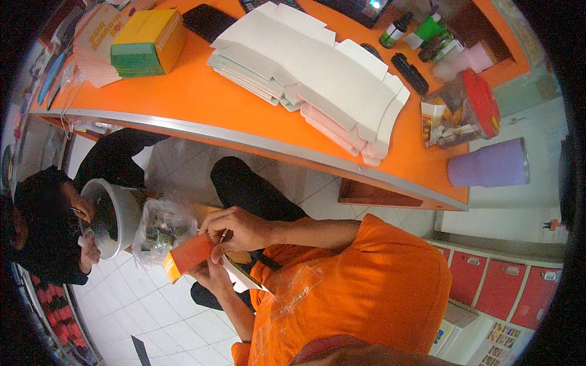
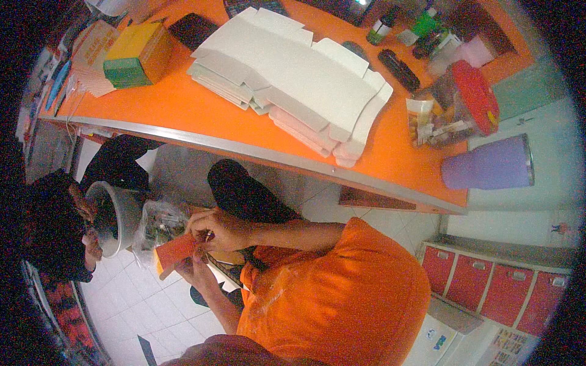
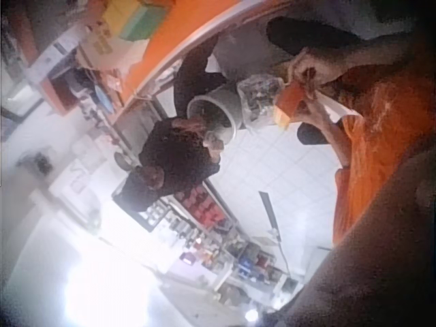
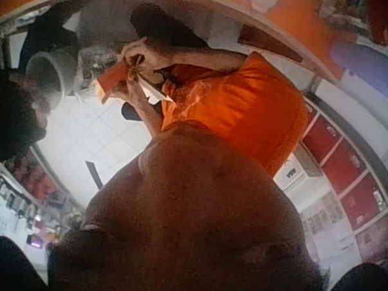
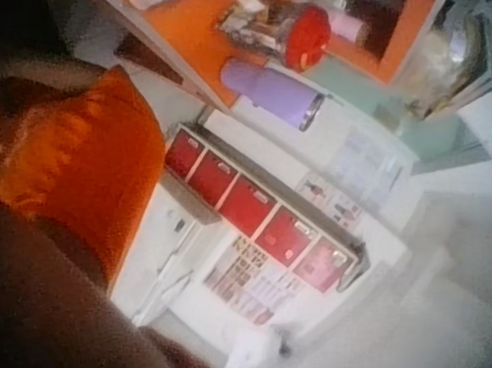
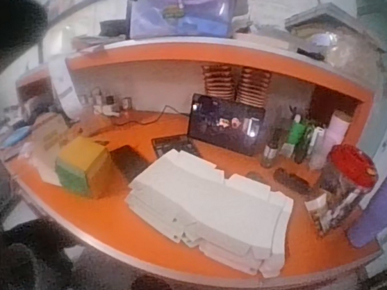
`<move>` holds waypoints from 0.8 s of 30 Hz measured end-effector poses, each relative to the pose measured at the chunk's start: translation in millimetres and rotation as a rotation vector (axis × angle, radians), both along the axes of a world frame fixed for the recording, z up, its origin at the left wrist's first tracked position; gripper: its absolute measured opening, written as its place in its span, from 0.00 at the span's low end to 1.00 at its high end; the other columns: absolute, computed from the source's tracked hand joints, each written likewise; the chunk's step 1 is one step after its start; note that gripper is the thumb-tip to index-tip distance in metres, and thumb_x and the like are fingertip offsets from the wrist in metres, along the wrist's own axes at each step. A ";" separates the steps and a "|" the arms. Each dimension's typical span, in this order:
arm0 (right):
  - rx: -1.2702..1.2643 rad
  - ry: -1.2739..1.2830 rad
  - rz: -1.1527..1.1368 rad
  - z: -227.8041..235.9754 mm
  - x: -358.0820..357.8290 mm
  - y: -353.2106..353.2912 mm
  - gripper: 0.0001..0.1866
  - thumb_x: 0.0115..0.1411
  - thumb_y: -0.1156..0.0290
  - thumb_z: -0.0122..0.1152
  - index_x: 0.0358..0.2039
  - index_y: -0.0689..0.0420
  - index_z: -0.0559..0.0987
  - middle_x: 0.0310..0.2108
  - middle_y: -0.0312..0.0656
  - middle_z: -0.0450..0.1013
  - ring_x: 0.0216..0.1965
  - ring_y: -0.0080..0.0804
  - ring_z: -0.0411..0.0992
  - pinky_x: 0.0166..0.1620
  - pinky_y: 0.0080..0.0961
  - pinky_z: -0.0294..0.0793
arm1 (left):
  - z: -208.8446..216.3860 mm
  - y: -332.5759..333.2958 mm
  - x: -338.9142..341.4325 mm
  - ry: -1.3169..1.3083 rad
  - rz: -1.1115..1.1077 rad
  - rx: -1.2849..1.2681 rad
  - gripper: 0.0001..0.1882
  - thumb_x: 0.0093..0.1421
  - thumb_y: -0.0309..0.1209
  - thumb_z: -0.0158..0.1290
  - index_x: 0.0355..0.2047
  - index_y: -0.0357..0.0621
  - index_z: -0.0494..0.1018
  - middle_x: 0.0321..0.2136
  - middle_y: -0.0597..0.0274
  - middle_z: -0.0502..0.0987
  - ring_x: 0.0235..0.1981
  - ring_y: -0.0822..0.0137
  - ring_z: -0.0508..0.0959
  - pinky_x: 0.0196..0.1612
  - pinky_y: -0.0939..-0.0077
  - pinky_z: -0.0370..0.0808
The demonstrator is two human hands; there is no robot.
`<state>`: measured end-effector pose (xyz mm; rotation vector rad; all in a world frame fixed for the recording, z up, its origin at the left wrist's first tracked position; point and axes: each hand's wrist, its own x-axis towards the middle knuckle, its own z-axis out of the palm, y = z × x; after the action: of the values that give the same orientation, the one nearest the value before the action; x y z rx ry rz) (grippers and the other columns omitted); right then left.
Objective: The person folds flat paperboard sheets into small rectangular boxes, applying adhesive strips to secure the flaps. They repeatedly pick up a flat sheet, fold it into shape, and place the finished box on a stack on the counter.
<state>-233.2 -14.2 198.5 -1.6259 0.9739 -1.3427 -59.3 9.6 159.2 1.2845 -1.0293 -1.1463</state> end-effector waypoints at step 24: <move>0.468 0.265 -0.044 -76.4 -24.4 47.8 0.16 0.65 0.62 0.57 0.31 0.64 0.75 0.15 0.49 0.68 0.17 0.29 0.68 0.21 0.36 0.64 | 70.3 34.4 -28.2 -0.851 -0.740 -0.318 0.19 0.52 0.28 0.62 0.43 0.36 0.70 0.38 0.53 0.76 0.42 0.50 0.76 0.44 0.58 0.74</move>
<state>-257.6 33.6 122.1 -1.4408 1.3703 -0.8499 -87.5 44.0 229.5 1.1585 -2.3569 -0.8658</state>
